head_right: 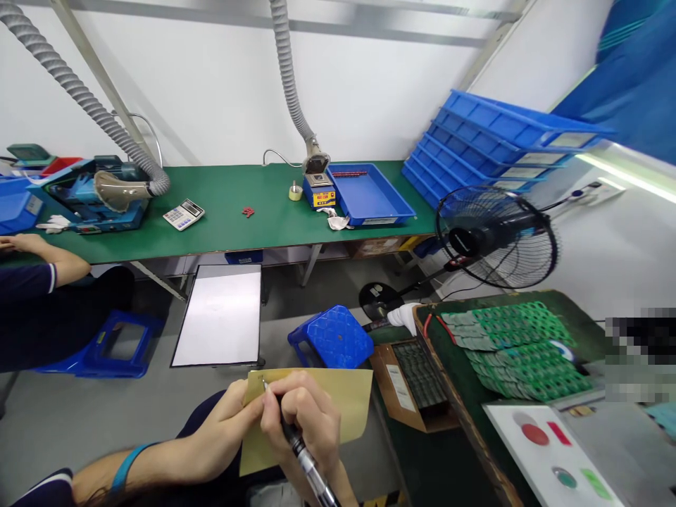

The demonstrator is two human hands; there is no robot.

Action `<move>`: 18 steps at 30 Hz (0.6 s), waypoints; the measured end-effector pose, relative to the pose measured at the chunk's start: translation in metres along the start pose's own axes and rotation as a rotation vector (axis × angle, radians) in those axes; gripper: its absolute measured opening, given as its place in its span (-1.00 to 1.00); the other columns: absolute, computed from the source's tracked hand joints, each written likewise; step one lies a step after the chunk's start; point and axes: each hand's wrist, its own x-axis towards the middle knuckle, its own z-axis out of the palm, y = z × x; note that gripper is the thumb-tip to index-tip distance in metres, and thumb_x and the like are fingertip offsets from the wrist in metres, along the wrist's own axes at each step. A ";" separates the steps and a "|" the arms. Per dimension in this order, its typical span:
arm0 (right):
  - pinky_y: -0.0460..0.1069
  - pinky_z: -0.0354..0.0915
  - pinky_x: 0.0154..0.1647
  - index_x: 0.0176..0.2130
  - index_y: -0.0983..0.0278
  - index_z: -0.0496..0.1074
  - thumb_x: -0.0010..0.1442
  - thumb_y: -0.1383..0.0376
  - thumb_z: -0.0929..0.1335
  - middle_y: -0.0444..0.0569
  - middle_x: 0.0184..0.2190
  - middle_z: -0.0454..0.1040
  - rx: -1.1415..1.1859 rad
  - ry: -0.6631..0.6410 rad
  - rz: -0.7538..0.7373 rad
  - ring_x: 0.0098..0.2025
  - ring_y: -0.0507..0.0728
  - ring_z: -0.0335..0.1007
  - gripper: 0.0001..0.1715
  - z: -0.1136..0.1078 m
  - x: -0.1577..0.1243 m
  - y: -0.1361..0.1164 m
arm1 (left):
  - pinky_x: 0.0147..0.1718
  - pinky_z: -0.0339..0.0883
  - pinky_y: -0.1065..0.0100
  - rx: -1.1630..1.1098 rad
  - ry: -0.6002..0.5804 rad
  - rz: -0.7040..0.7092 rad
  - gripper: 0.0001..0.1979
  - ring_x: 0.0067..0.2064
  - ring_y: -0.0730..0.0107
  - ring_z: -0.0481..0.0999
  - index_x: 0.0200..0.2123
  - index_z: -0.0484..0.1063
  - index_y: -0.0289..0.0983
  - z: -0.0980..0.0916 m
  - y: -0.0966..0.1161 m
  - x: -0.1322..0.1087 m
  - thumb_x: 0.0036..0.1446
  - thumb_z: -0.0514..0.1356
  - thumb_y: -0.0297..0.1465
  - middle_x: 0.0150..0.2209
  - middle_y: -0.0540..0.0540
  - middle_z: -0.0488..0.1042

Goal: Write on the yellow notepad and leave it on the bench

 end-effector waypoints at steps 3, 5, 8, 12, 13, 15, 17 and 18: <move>-0.12 0.22 -0.50 -0.54 0.24 0.01 0.04 0.58 0.29 -0.19 -0.52 0.36 0.020 0.038 0.015 -0.51 -0.05 0.27 -0.61 0.000 -0.001 0.000 | -0.23 0.27 0.36 -0.024 0.033 -0.030 -0.47 -0.20 0.26 0.39 -0.13 0.46 -0.37 -0.001 -0.002 -0.001 0.11 0.09 -0.02 -0.21 -0.14 0.50; -0.12 0.22 -0.49 -0.53 0.24 -0.01 0.05 0.58 0.28 -0.20 -0.52 0.35 0.043 0.056 0.034 -0.51 -0.06 0.26 -0.61 0.000 -0.002 -0.001 | -0.24 0.27 0.38 -0.061 0.030 -0.032 -0.47 -0.21 0.29 0.39 -0.14 0.47 -0.35 -0.001 -0.003 -0.001 0.09 0.12 -0.01 -0.22 -0.12 0.50; -0.12 0.19 -0.50 -0.54 0.25 -0.02 0.09 0.55 0.27 -0.21 -0.55 0.33 0.106 0.054 0.089 -0.52 -0.06 0.23 -0.61 0.000 -0.003 -0.001 | -0.26 0.27 0.40 -0.169 0.010 -0.062 -0.50 -0.24 0.32 0.41 -0.15 0.47 -0.34 -0.002 -0.005 -0.001 0.06 0.17 -0.03 -0.25 -0.11 0.51; -0.11 0.14 -0.58 -0.56 0.25 -0.04 0.16 0.44 0.26 -0.17 -0.58 0.26 0.331 0.079 0.249 -0.56 -0.03 0.16 -0.60 -0.013 -0.002 -0.002 | -0.31 0.29 0.38 -0.361 0.013 -0.142 -0.54 -0.32 0.35 0.45 -0.14 0.44 -0.36 -0.008 -0.014 0.000 0.05 0.22 -0.10 -0.31 -0.12 0.52; -0.10 0.13 -0.62 -0.56 0.25 -0.04 0.17 0.41 0.26 -0.16 -0.60 0.23 0.420 0.090 0.273 -0.59 -0.03 0.13 -0.60 -0.020 -0.001 -0.003 | -0.30 0.30 0.36 -0.394 0.026 -0.152 -0.55 -0.31 0.34 0.46 -0.14 0.43 -0.37 -0.011 -0.016 -0.001 0.05 0.23 -0.12 -0.30 -0.13 0.52; -0.09 0.07 -0.70 -0.54 0.23 0.06 0.18 0.34 0.26 -0.19 -0.69 0.18 0.583 0.086 0.296 -0.68 -0.02 0.04 -0.69 -0.035 0.003 -0.006 | -0.26 0.30 0.32 -0.430 0.059 -0.164 -0.56 -0.27 0.30 0.48 -0.13 0.42 -0.38 -0.017 -0.019 -0.002 0.05 0.24 -0.15 -0.26 -0.17 0.51; -0.08 -0.02 -0.76 -0.31 0.16 0.28 0.20 0.23 0.24 -0.23 -0.78 0.14 0.621 0.066 0.359 -0.77 -0.01 -0.08 -0.94 -0.049 0.007 -0.009 | -0.24 0.30 0.29 -0.455 0.083 -0.168 -0.56 -0.25 0.26 0.48 -0.14 0.41 -0.40 -0.023 -0.020 -0.004 0.04 0.25 -0.16 -0.26 -0.20 0.51; -0.07 -0.04 -0.78 -0.10 0.15 0.28 0.21 0.20 0.24 -0.25 -0.82 0.13 0.584 0.055 0.405 -0.80 0.00 -0.10 -0.76 -0.055 0.009 -0.010 | -0.25 0.30 0.28 -0.462 0.096 -0.171 -0.56 -0.25 0.26 0.48 -0.15 0.41 -0.40 -0.025 -0.020 -0.005 0.03 0.26 -0.16 -0.26 -0.20 0.51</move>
